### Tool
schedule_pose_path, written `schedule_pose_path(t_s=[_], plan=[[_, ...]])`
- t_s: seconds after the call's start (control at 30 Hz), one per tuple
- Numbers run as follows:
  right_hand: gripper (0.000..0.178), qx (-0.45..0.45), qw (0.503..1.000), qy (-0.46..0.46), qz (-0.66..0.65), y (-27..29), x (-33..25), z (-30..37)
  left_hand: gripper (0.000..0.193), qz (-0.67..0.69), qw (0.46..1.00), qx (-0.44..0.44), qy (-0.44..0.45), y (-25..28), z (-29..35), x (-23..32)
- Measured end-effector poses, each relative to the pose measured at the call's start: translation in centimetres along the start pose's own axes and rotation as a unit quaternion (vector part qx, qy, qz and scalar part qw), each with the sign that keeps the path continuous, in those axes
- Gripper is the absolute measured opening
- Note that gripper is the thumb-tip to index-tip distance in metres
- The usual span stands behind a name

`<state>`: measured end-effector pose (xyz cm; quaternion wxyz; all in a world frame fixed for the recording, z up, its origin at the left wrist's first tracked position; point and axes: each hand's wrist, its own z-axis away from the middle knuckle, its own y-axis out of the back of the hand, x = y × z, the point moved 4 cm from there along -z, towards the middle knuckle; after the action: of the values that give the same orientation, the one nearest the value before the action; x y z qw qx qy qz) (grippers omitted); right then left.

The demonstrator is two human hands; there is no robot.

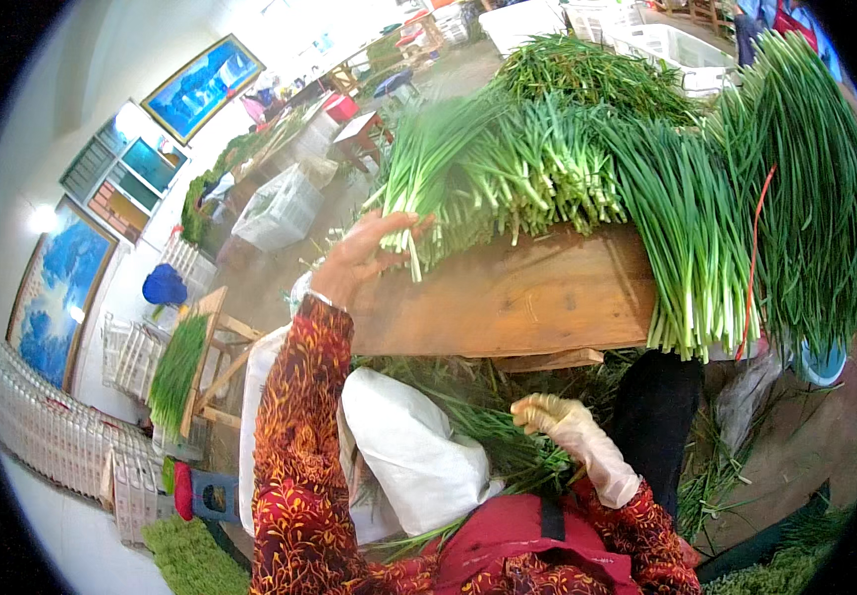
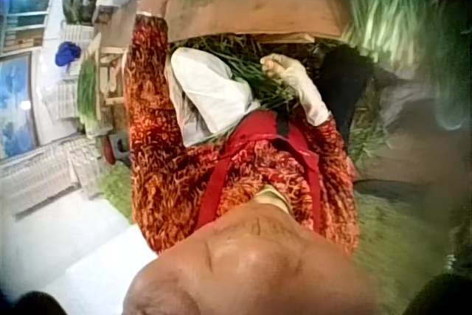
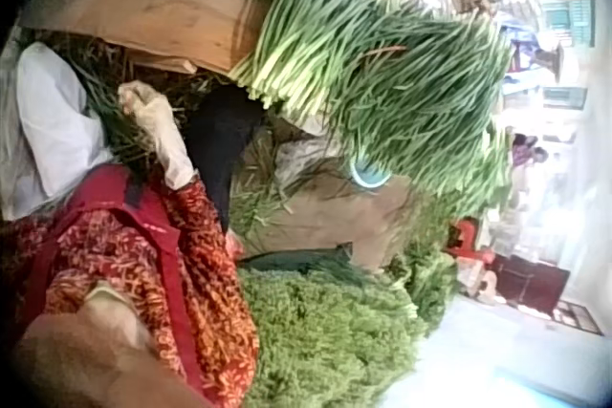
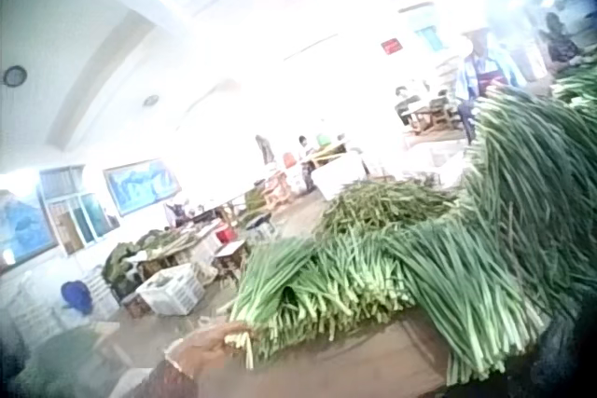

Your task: The person is sorting and bundling garlic chives by hand on a wooden table, aligning the stems and removing loose material.

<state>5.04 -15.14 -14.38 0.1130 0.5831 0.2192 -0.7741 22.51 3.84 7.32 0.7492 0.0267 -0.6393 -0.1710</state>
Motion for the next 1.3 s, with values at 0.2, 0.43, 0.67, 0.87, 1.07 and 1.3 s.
schedule_pose_path(t_s=[0.2,0.43,0.67,0.87,1.07,1.3], plan=[[0.024,0.043,0.989,0.122,-0.064,0.3,-9.2,-0.9,0.042,0.144,0.989,-0.005,-0.024,-1.8,4.5,-4.0],[0.083,0.115,0.977,0.121,0.135,0.2,-15.0,-6.6,0.057,0.075,0.994,0.071,-0.036,-6.1,7.2,-8.6],[0.071,0.091,0.990,0.089,-0.058,-2.0,-12.3,-9.8,0.078,-0.224,0.960,0.148,-0.081,-10.1,9.0,-10.0],[0.028,0.041,0.969,0.000,-0.244,-1.8,-11.0,-8.9,0.076,-0.201,0.956,0.123,-0.177,-12.0,11.5,-9.9],[0.030,-0.021,0.964,0.023,-0.263,-0.5,-13.1,-8.8,0.059,-0.091,0.958,0.109,-0.248,-9.5,13.1,-9.4],[0.032,0.000,0.975,0.063,-0.212,-3.0,-18.1,-7.2,0.072,0.115,0.968,0.095,-0.204,-4.6,8.5,-8.9]])
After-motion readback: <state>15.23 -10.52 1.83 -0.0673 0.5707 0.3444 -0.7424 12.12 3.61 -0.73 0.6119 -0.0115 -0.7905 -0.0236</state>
